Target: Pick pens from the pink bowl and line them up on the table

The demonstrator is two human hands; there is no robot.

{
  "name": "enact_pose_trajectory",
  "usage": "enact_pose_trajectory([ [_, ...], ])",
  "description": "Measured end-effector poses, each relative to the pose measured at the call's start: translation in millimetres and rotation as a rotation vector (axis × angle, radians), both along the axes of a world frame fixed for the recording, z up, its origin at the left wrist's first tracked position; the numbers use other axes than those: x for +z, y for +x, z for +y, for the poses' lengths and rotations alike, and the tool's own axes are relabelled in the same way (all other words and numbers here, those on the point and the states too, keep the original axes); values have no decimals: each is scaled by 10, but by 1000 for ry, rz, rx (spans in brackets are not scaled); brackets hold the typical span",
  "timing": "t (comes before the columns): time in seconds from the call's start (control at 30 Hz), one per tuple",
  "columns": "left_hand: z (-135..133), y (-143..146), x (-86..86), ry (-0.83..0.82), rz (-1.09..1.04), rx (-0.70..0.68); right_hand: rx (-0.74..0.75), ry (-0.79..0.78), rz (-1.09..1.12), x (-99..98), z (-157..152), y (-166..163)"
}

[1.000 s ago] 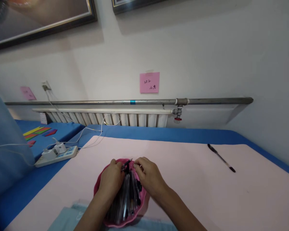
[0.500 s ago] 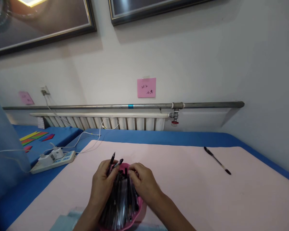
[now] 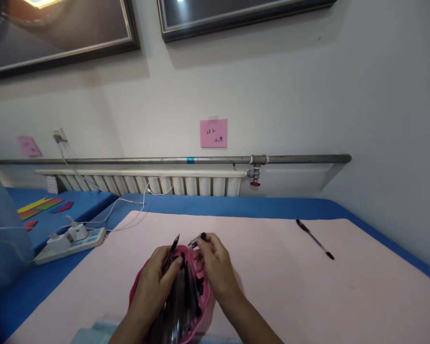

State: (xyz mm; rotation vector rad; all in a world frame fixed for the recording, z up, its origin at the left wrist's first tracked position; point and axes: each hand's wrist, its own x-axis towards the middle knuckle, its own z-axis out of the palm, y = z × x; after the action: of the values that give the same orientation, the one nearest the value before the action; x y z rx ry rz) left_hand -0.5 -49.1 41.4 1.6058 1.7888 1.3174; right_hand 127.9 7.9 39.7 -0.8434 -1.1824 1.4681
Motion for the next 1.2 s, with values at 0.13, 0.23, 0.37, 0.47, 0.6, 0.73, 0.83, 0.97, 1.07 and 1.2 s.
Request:
enact_pose_trajectory([
  [0.13, -67, 35, 9, -71, 49, -129, -14, 33, 84, 160, 36, 110],
  [0.23, -97, 63, 9, -80, 53, -181, 8, 56, 30, 254, -10, 120],
  [0.37, -110, 65, 30, -91, -6, -207, 47, 77, -91, 256, -64, 85],
  [0.47, -113, 58, 46, -116, -157, -231, 150, 96, -194, 194, -63, 65],
  [0.6, -94, 59, 32, -198, -505, -211, 250, 77, -269, 147, -50, 59],
  [0.73, -40, 76, 8, -222, -1001, -141, 224, 66, -335, 159, -98, 43],
  [0.83, 7, 71, 3, -60, -1241, -130, 336, 72, -445, 146, -199, -23],
  [0.97, 39, 12, -21, 58, -1374, -81, 344, -29, -468, 86, -328, -150],
  [1.07, 27, -11, -33, 78, -1431, -40, 337, -71, -422, 26, -367, -217],
  [1.2, 10, 28, -11, -2, -1444, 72, 283, -95, -361, -61, -376, -264],
])
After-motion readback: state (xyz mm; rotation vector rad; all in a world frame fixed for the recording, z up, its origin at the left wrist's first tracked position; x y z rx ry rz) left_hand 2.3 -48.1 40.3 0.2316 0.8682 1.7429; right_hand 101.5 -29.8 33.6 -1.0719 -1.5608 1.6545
